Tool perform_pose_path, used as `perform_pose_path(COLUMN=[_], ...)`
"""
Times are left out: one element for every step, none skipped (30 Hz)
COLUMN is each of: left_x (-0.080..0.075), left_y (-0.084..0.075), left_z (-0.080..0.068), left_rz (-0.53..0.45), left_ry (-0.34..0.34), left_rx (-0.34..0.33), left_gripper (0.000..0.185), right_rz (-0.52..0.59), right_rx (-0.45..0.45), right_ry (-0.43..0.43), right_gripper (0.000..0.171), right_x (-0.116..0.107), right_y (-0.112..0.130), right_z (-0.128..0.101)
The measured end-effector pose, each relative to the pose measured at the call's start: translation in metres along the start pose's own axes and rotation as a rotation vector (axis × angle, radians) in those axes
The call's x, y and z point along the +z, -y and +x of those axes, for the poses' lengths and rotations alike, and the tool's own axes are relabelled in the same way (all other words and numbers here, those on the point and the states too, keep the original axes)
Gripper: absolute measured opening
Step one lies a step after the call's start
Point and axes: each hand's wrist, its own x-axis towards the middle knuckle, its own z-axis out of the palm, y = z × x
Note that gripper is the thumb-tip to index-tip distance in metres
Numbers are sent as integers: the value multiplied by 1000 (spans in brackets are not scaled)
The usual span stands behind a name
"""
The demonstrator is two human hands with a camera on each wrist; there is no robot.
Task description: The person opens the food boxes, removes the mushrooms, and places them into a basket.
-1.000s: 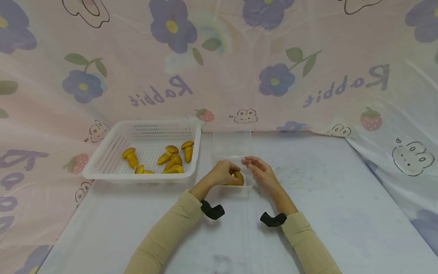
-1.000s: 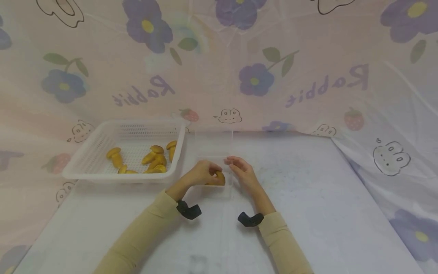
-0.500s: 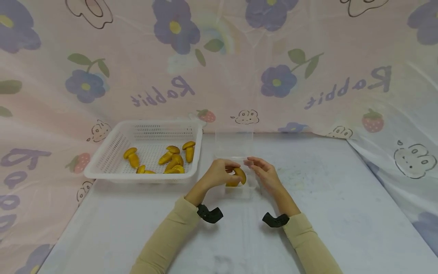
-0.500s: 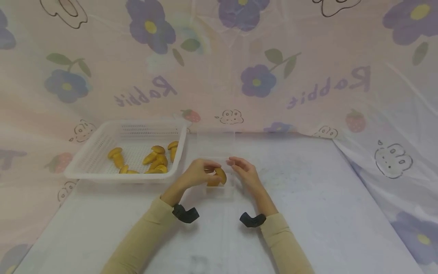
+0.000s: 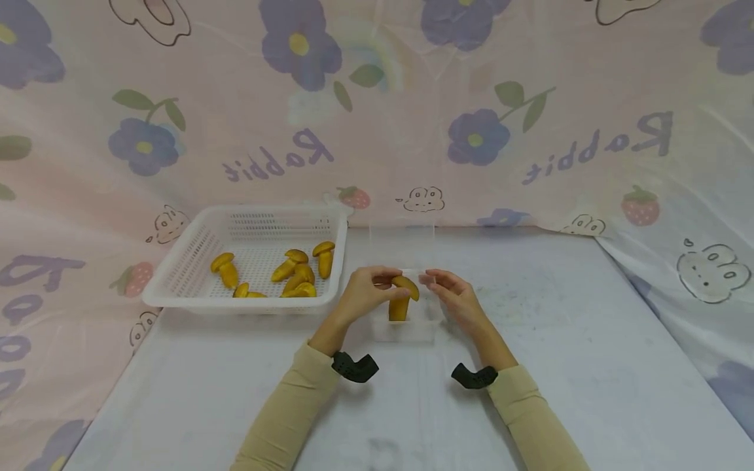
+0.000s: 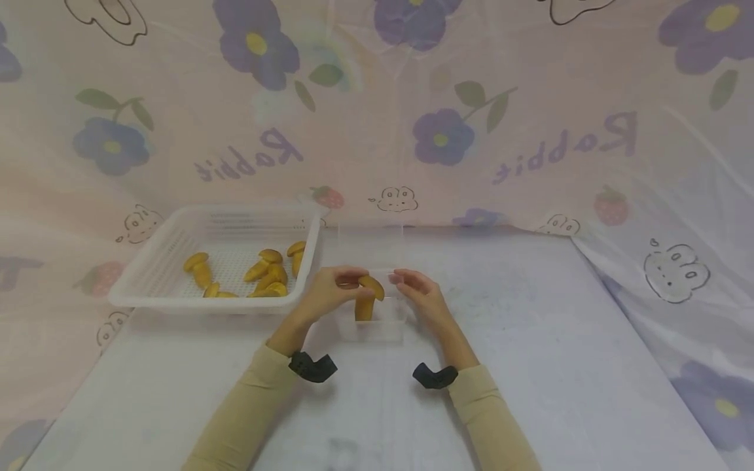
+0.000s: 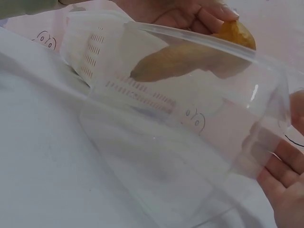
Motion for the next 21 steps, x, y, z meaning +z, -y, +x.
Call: perform_pose_path(left_x=[-1, -2, -2, -3, -4, -6, -7, -9, -10, -12, -14, -17, -19, -22, -25, -28, -31, -35, -39, -43, -47], left_y=[0, -1, -2, -3, -3, -4, -5, -5, -5, -5, -5, -5, -5, -6, -6, -7, -9, -10, -12, -14, -16], left_z=[0, -1, -1, -1, -2, -2, -3, -3, -3, -3, -3, -3, -3, -3, -3, -3, -4, -4, -5, -5, -6], left_rz=[-6, -9, -16, -16, -21, -23, -24, -26, -26, -21, -22, -21, -17, -13, -8, -6, -4, -4, -3, -4, -1], left_ry=[-4, -8, -9, -10, -14, -20, -28, -37, -47, -56, -64, -71, -78, -85, -92, -98, -107, -116, -123, -129, -138], left_rx=[-1, -7, -9, -5, -7, -4, -1, 1, 5, 9, 6, 8, 9, 12, 14, 15, 17, 21, 26, 36, 40], left_gripper=[41, 41, 41, 42, 42, 42, 42, 42, 42, 42, 43, 43, 42, 43, 42, 42, 42, 42, 42, 42, 42], right_rz=[-1, -2, -3, -2, -1, -1, -2, -1, -1, 2, 5, 8, 11, 16, 20, 25, 30, 39, 44, 53, 59], right_rx=[1, 3, 3, 4, 8, 9, 12, 14, 15, 18, 19, 17, 14, 10, 5, 2, -4, -9, -15, -19, -22], right_ry=[3, 5, 6, 6, 6, 7, 8, 8, 8, 10, 12, 13, 12, 11, 12, 14, 15, 16, 16, 17, 18], right_gripper=[36, 35, 35, 35, 35, 35, 36, 36, 37, 38, 38, 39, 39, 39, 38, 37, 35, 33, 31, 29, 28], right_x=[0, 0, 0, 0, 0, 0, 0, 0, 0, 0, 0, 0, 0, 0, 0, 0, 0, -1, -1, -1, -1], right_y=[0, 0, 0, 0, 0, 0, -1, -1, -1, -2, -2, -2, -3, -3, -3, -3, -4, -4, -4, -4, -4], right_z=[0, 1, 1, 1, 2, 2, 2, 3, 3, 3, 3, 3, 3, 3, 3, 3, 2, 2, 2, 1, 1])
